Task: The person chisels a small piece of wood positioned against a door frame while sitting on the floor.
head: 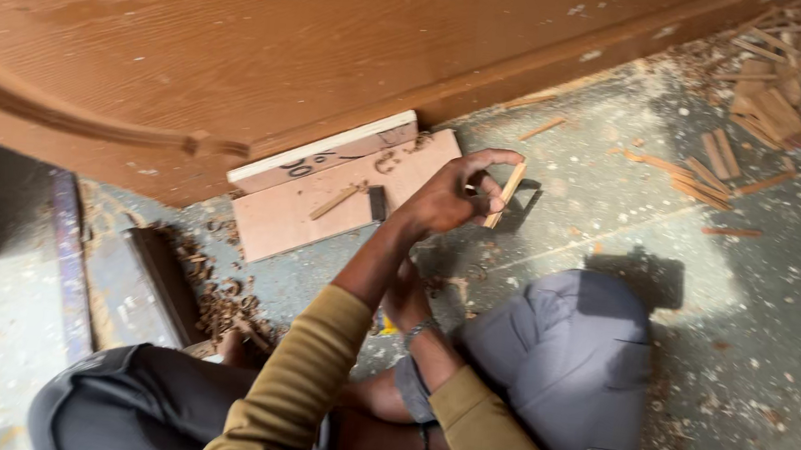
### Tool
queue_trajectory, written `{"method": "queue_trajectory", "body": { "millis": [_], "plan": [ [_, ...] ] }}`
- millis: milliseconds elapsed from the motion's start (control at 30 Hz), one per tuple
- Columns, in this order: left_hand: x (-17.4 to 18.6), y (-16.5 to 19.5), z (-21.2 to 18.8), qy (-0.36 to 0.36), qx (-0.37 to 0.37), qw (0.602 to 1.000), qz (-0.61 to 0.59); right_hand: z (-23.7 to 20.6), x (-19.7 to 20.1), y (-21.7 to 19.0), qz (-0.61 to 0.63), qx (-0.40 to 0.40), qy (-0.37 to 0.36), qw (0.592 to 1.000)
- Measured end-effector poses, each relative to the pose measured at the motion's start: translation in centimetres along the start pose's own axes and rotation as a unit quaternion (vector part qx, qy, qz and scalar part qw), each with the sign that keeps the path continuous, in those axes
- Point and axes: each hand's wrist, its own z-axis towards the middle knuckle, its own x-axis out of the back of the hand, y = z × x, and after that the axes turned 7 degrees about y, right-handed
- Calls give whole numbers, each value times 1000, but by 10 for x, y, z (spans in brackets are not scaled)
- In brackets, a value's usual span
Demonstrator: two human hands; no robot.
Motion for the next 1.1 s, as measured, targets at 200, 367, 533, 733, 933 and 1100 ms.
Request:
{"method": "queue_trajectory", "body": {
  "millis": [200,367,533,733,933,1100],
  "plan": [
    [100,-5,-125,159,18,974,-157,20,-3,-38,119,-555,-36,823],
    [150,-44,-142,362,178,912,-73,31,-4,-50,68,-549,-56,831],
    [158,-84,-118,463,195,856,125,29,-2,-47,56,-544,-66,835],
    [154,-110,-99,519,179,818,173,26,0,-44,53,-558,-51,826],
    [157,-113,-104,499,214,830,132,28,1,-47,50,-547,-61,833],
    [159,-115,-124,441,237,851,157,33,6,-47,34,-538,-48,841]
  ]
}}
